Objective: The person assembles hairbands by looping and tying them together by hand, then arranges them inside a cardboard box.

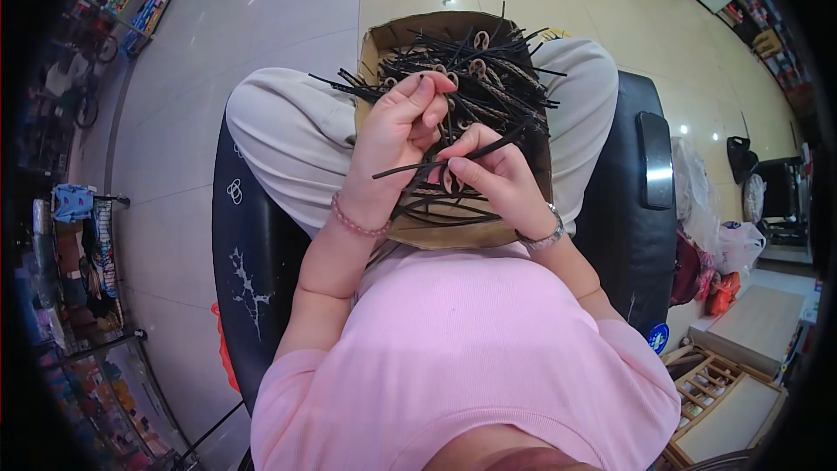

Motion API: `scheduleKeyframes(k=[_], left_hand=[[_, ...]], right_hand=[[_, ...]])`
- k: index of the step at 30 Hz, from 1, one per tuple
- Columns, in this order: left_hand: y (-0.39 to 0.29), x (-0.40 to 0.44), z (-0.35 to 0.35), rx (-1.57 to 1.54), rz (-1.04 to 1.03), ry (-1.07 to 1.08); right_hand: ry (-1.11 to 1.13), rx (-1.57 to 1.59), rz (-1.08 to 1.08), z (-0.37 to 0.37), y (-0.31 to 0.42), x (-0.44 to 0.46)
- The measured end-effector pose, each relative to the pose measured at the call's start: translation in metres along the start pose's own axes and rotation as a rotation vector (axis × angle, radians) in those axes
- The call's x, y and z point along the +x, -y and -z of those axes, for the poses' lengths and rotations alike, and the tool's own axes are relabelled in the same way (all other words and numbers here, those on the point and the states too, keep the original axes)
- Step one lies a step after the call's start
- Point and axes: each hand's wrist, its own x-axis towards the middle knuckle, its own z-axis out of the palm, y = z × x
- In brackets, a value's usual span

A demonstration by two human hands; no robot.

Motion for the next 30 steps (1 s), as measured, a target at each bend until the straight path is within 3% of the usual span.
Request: scheduleKeyframes(k=[8,12,13,17,22,23,27,30], left_hand=[[-0.011,0.016,-0.006,0.189,-0.022,0.072],[0.004,0.009,-0.029,0.817,-0.548,-0.411],[0.003,0.004,-0.030,0.820,-0.551,-0.405],[-0.002,-0.020,-0.029,1.610,-0.502,-0.077],[-0.001,-0.021,-0.029,1.335,-0.257,-0.075],[0.000,-0.020,-0.029,1.334,-0.260,-0.073],[0.007,-0.019,-0.022,1.166,-0.382,-0.125],[0.010,-0.021,-0.023,1.207,-0.437,-0.160]], right_hand=[[-0.049,-0.016,-0.015,0.008,0.018,-0.001],[-0.224,0.145,0.025,0.014,0.036,-0.004],[-0.224,0.145,0.031,0.015,0.035,-0.004],[-0.169,-0.010,0.103,0.021,0.029,0.001],[-0.208,0.016,0.205,0.011,0.033,0.003],[-0.208,0.014,0.207,0.012,0.032,0.002],[-0.329,-0.635,0.128,0.026,0.023,-0.006],[-0.352,-0.509,0.080,0.019,0.022,-0.004]])
